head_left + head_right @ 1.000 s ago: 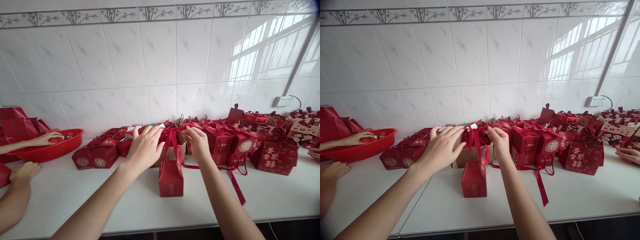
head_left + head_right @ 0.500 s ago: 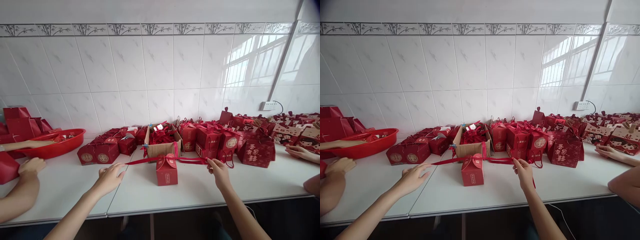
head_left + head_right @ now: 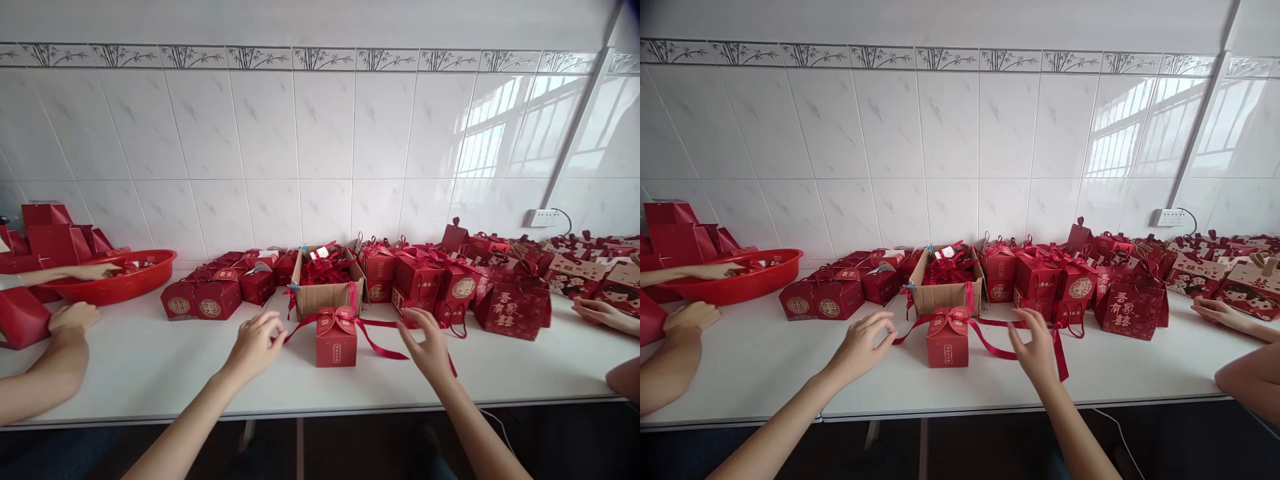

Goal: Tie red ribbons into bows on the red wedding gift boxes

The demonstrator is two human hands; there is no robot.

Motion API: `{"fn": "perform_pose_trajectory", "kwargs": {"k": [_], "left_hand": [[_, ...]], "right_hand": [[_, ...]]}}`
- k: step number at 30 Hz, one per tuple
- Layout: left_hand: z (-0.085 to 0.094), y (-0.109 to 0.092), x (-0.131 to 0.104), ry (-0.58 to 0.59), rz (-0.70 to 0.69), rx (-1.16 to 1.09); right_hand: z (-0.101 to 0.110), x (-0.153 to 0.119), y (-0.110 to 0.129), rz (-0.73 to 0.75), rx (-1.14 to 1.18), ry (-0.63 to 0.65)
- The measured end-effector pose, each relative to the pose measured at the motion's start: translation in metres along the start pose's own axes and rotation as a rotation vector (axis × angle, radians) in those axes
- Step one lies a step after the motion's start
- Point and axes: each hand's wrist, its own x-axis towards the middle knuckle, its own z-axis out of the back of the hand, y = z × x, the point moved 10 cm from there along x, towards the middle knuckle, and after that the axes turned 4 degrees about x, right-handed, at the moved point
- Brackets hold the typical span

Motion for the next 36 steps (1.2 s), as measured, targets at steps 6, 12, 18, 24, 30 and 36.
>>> {"fn": "perform_pose_trajectory", "kwargs": {"k": [6, 12, 18, 24, 30, 36], "left_hand": [[-0.045, -0.032, 0.037, -0.065, 0.067, -0.255], [-0.076, -0.023, 0.045, -0.075, 0.174, -0.38], [-0.076, -0.02, 0.041, -0.065, 0.208, -0.472], [-0.096, -0.002, 0.047, 0.079, 0.337, -0.52], [-0.1, 0.0, 0.053, 0.223, 0.361, -0.565], [-0.074, -0.005, 0.056, 0.082, 0.285, -0.582]], "right_hand": [[-0.106, 0.001, 0.041, 0.101, 0.025, 0.353], [-0.133, -0.003, 0.029, 0.064, -0.014, 0.388], [-0.135, -0.007, 0.016, 0.009, -0.019, 0.396], [-0.126, 0.002, -0.005, -0.129, -0.051, 0.322], [-0.128, 0.007, -0.023, -0.255, -0.153, 0.404], [-0.121, 0.016, -0.018, -0.227, -0.173, 0.414]]}}
